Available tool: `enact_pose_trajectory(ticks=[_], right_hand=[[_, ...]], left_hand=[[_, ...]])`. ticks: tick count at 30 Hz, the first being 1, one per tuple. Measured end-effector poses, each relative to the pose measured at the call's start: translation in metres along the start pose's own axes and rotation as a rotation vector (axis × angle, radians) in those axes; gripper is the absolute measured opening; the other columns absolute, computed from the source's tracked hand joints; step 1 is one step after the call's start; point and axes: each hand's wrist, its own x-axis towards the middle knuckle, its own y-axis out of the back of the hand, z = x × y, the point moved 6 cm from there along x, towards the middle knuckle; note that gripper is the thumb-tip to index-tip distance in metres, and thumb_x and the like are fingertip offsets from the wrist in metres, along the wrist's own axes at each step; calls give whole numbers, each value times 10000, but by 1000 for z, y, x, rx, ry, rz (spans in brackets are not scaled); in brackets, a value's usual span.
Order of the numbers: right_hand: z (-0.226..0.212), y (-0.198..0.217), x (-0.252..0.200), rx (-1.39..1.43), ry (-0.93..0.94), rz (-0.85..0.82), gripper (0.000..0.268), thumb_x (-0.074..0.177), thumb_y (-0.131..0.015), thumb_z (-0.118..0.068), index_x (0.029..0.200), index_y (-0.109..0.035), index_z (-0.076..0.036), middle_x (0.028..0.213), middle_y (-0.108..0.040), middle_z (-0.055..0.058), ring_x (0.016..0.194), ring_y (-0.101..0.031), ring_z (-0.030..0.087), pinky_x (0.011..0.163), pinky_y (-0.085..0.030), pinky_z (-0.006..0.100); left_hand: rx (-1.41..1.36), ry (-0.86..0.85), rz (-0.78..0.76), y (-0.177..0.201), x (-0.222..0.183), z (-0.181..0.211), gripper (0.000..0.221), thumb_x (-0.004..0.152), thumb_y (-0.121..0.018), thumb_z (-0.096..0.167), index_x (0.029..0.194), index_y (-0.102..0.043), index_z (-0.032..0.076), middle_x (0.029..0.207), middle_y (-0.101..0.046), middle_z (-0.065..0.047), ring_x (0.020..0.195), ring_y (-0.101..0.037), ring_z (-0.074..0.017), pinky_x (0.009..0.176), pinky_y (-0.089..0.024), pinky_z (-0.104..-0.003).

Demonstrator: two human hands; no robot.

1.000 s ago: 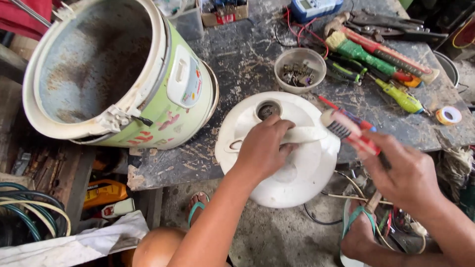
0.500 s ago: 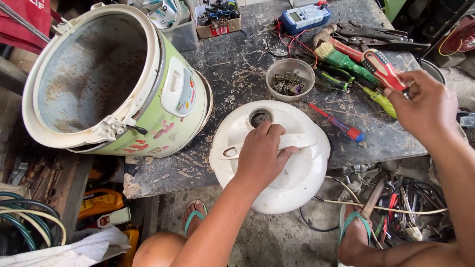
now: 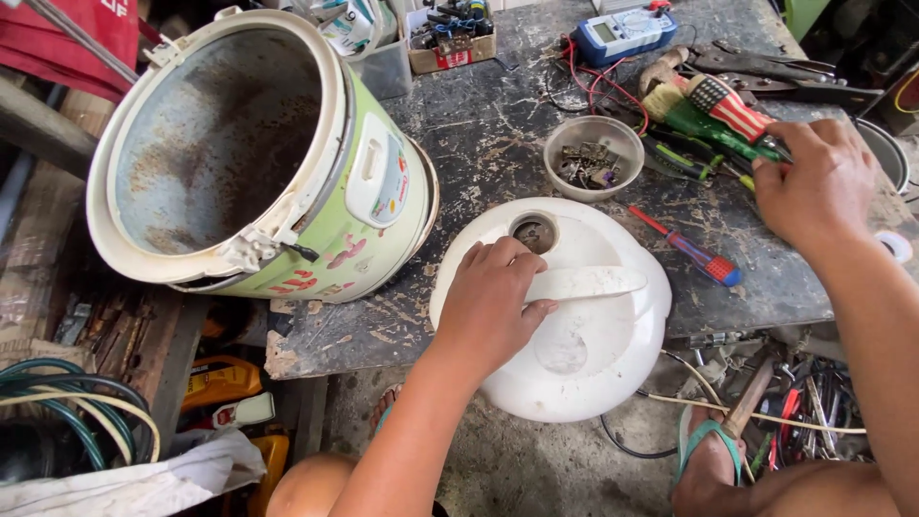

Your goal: Repairing a rice cooker by cleaning the base, fastening internal components with a screwdriver, and reassembling the main body.

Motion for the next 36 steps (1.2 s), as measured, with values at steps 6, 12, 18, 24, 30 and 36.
enact_pose_trajectory(ticks=[6,12,18,24,30,36], right_hand=[[-33,30,0,-16,-43,4,540,1004,-753,-245,1491,-696,-18,1361,-494,247,1189,-485,506,899,-411,627],[-130,93,-15,198,196,80,440,1017,-711,-106,1428,-720,51,1388,-579,323,1293,-513,479,996,-383,666],[-225,112,-49,484,572,-9,249,947,-737,-170,1149,-735,-24,1136,-753,145,1116,-696,357,1001,-510,524],[-268,99,-66,666,625,-100,324,876,-758,-226,1112,-724,-7,1075,-732,204,1075,-694,411,910,-512,547],[-281,77,-57,646,486,-343,419,912,-748,-275,1263,-697,-52,1000,-725,167,1034,-708,363,847,-560,498],[-285,85,-48,659,398,-439,441,905,-746,-274,1295,-694,-74,1090,-759,166,1134,-703,363,922,-561,515]], left_hand=[[10,-33,54,3,-6,-4,429,868,-767,363,1202,-701,102,1114,-608,-51,1056,-599,-283,1179,-301,-507],[-150,56,98,23,-24,-6,565,860,-785,368,1344,-642,113,1286,-594,-100,1116,-565,-347,978,-435,-479],[-123,34,361,74,-50,2,449,957,-692,186,1346,-595,-15,1333,-600,-173,1201,-613,-308,1078,-511,-447],[-162,82,436,99,-63,0,371,911,-699,24,1257,-629,-88,1207,-602,-262,1133,-653,-438,970,-545,-522],[-98,50,504,95,-70,-13,382,907,-734,79,1267,-642,-9,1226,-600,-182,1127,-668,-397,927,-575,-482],[-138,83,547,107,-76,-21,371,915,-714,66,1272,-642,-8,1211,-605,-185,1112,-669,-401,921,-574,-492]])
